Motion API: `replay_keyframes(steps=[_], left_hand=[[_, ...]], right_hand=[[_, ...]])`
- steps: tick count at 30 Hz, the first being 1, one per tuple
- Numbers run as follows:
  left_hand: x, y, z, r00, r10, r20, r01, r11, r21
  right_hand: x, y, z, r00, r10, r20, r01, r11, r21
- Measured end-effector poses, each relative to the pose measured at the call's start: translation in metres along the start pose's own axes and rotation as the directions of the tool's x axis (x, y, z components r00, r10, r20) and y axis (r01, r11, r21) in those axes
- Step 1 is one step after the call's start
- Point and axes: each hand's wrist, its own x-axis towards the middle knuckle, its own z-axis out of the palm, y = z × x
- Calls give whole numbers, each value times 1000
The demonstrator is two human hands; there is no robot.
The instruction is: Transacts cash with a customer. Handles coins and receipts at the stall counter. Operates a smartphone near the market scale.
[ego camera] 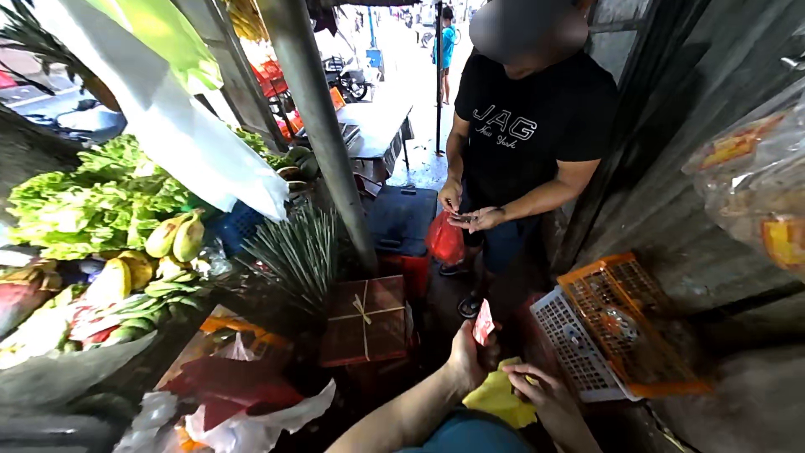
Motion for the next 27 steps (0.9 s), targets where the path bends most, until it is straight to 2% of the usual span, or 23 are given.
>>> replay_keyframes(steps=[2, 7, 11, 27], left_hand=[[1, 0, 1, 1000, 2, -7, -2, 1000, -28], [2, 1, 3, 1000, 1, -20, -1, 1000, -25], [2, -1, 5, 1000, 3, -21, -4, 1000, -19], [-2, 1, 0, 999, 13, -39, -14, 999, -29]], right_hand=[[-3, 0, 5, 1000, -3, -3, 3, 1000, -18], [-20, 7, 28, 993, -112, 42, 117, 980, -162], [-21, 5, 29, 992, -87, 96, 105, 974, -199], [-20, 3, 32, 978, -91, 185, 132, 966, -223]])
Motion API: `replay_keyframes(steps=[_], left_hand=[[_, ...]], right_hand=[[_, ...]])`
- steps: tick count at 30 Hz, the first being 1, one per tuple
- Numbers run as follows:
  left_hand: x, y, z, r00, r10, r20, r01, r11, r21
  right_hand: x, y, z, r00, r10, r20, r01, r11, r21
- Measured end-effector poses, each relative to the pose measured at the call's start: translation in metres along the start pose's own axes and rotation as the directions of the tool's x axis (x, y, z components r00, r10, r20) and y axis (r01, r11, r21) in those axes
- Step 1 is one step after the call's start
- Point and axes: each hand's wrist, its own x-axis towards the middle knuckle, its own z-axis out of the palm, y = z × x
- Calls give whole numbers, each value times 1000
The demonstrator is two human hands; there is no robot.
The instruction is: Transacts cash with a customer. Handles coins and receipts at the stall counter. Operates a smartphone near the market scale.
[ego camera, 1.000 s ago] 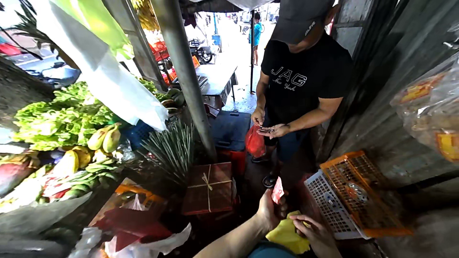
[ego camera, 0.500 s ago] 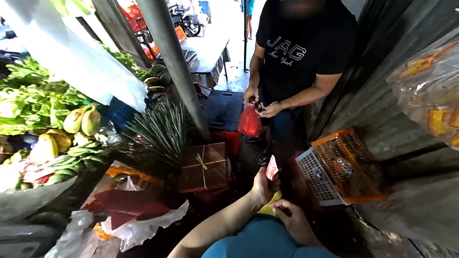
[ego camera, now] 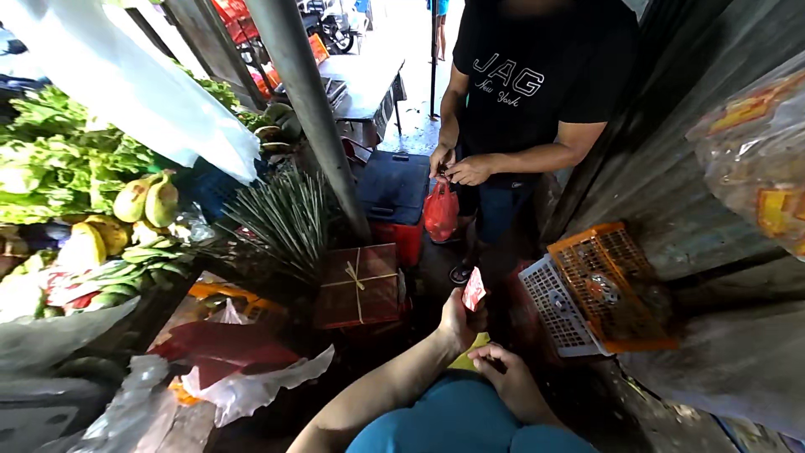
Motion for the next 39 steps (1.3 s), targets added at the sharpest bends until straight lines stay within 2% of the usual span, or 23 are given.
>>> replay_keyframes(steps=[4, 12, 21, 28, 35, 39], left_hand=[[-3, 1, -1, 1000, 12, 11, -12, 999, 35], [-2, 1, -1, 1000, -20, 7, 21, 999, -32], [3, -5, 5, 999, -46, -4, 46, 999, 17], [8, -13, 10, 999, -48, 19, 46, 996, 75], [24, -28, 15, 989, -121, -85, 124, 992, 28], [27, -32, 23, 986, -136, -99, 141, 989, 39]], right_hand=[[0, 2, 0, 1000, -13, 0, 13, 1000, -3], [-1, -2, -3, 999, 32, -21, -32, 999, -13], [-3, -4, -8, 997, 71, -7, -71, 996, -49], [-6, -12, -12, 983, 182, -23, -182, 983, 8], [-9, -2, -18, 972, 223, -67, -220, 974, 52], [-11, 3, -23, 970, 219, -103, -212, 974, 76]])
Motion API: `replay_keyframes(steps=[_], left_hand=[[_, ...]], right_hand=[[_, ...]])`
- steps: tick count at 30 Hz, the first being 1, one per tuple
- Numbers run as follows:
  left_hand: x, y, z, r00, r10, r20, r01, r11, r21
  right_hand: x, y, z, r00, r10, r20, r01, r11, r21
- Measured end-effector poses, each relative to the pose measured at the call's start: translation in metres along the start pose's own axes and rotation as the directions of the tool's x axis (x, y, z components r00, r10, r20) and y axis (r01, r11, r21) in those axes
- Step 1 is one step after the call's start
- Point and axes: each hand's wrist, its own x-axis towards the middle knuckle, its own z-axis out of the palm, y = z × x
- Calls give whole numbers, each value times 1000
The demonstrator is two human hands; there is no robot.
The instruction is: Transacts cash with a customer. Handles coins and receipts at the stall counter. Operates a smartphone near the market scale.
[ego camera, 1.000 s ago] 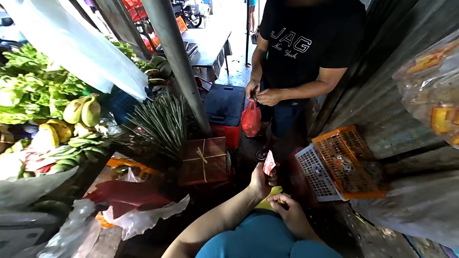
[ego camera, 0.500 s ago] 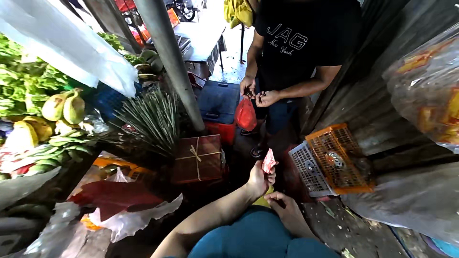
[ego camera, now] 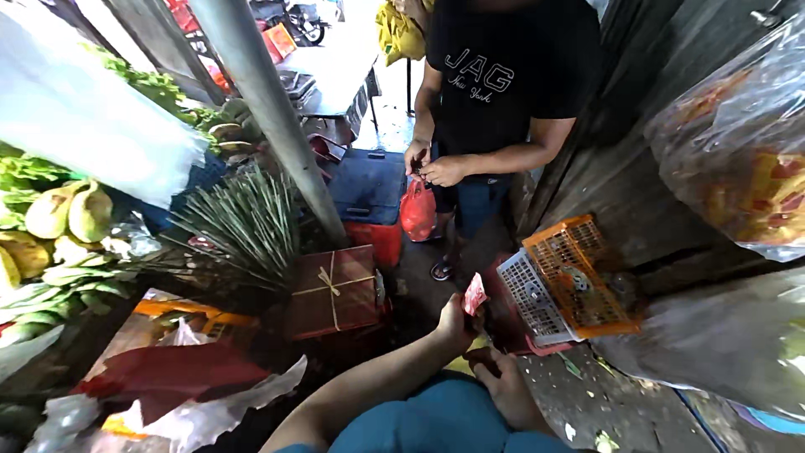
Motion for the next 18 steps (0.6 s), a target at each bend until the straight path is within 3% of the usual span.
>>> replay_keyframes(steps=[10, 14, 18], left_hand=[[7, -4, 10, 998, -29, 62, 25, 998, 65], [7, -5, 12, 999, -30, 41, 26, 996, 83], [12, -9, 13, 999, -34, 35, 30, 994, 102]], right_hand=[[0, 6, -11, 999, -29, -45, 30, 999, 16], [-1, -4, -16, 999, 49, -18, -49, 998, -30], [-1, 3, -18, 999, -16, -34, 16, 1000, 0]])
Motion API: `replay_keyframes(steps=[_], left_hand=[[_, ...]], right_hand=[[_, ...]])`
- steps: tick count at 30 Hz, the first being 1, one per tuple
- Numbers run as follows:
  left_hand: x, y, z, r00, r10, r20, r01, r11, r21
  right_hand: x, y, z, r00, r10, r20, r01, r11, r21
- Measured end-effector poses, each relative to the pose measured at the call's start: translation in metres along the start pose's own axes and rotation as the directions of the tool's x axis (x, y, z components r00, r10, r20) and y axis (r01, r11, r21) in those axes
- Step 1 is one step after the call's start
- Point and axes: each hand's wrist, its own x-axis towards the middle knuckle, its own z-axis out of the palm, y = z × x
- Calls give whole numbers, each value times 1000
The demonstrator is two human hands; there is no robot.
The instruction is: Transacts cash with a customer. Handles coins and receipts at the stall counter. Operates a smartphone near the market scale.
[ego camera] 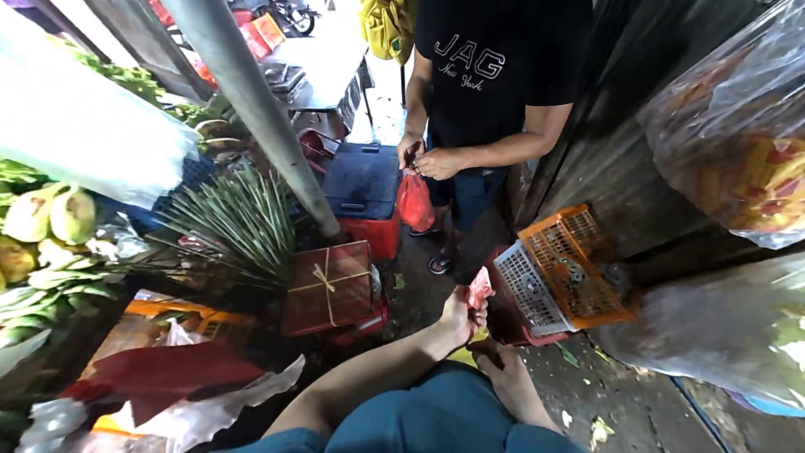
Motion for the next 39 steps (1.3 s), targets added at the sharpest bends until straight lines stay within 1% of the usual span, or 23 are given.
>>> replay_keyframes(steps=[7, 13, 22, 25, 28, 34, 39], left_hand=[[2, -6, 5, 999, -24, -29, 24, 1000, 6], [6, -11, 6, 999, -18, 29, 16, 998, 54], [10, -15, 8, 1000, -13, 10, 12, 999, 35], [12, -17, 9, 1000, 4, 11, -4, 999, 38], [12, -17, 12, 999, 25, 28, -26, 999, 35], [13, -14, 22, 996, 71, 59, -68, 997, -39], [21, -29, 23, 995, 74, 67, -74, 997, -6]], right_hand=[[-2, 4, -5, 1000, -7, -23, 7, 1000, 3], [-2, 11, -10, 1000, -18, -20, 19, 999, 34], [3, 19, -17, 1000, -21, -3, 21, 1000, 16], [3, 16, -21, 1000, -11, 12, 11, 1000, 12], [3, 12, -27, 999, -1, 34, 2, 1000, -31], [4, 13, -44, 997, -7, 73, 10, 999, -49], [4, 24, -52, 997, -6, 72, 9, 999, -41]])
